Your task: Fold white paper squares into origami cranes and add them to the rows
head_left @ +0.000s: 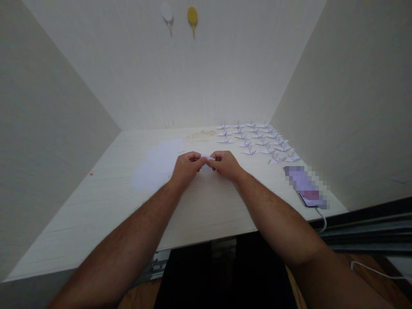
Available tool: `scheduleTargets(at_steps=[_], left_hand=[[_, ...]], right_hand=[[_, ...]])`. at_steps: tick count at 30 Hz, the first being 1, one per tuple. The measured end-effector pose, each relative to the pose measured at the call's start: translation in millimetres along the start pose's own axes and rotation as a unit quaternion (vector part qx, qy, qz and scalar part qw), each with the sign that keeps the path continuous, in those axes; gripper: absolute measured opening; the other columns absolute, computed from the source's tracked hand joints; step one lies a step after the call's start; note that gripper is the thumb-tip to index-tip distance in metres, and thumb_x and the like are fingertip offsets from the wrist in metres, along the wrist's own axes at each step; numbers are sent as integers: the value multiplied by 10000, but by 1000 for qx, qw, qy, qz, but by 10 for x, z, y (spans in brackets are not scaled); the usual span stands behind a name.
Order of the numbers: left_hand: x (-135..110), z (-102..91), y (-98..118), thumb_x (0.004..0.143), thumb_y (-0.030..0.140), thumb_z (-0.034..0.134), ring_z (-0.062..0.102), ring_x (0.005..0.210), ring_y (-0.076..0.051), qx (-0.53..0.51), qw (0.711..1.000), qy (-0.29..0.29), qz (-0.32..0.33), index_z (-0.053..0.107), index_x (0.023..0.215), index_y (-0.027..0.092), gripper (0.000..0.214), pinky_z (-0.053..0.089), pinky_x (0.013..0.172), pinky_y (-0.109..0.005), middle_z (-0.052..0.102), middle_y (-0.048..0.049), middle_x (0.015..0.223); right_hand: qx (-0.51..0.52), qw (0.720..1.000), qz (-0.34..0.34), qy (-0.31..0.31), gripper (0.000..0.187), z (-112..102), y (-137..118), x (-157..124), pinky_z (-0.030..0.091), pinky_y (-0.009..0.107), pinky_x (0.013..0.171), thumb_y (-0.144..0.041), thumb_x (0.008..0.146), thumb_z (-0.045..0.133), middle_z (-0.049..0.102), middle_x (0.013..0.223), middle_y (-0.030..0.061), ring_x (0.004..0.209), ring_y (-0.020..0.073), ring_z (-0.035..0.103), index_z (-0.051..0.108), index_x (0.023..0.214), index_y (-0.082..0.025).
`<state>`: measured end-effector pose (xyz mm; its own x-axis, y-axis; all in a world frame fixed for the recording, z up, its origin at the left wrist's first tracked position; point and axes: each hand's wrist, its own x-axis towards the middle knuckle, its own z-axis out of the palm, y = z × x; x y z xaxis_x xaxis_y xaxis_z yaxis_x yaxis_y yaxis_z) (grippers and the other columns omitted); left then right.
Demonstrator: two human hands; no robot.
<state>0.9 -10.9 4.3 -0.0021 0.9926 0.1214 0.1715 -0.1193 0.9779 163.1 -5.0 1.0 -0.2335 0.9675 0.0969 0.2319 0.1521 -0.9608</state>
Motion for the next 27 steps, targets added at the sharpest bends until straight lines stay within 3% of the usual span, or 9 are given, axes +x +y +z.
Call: scheduleTargets(at_steps=[9,27], left_hand=[[22,17,-55,619,309,777,435,463,-81,-87,996,-19,-31,630,635,167,204,315,475,-229,536,33,506],[23,51,-40,633,280,734,438,469,-90,-100,995,23,-21,677,628,164,130,316,481,-241,539,20,488]], right_hand=[[-15,999,-36,27,207,10,25,18,321,215,506,-348,717,672,547,549,-40,524,81,447,603,651,-165],[-23,999,-30,16,123,1,58,33,342,217,511,-280,700,644,568,554,-39,525,89,487,618,662,-166]])
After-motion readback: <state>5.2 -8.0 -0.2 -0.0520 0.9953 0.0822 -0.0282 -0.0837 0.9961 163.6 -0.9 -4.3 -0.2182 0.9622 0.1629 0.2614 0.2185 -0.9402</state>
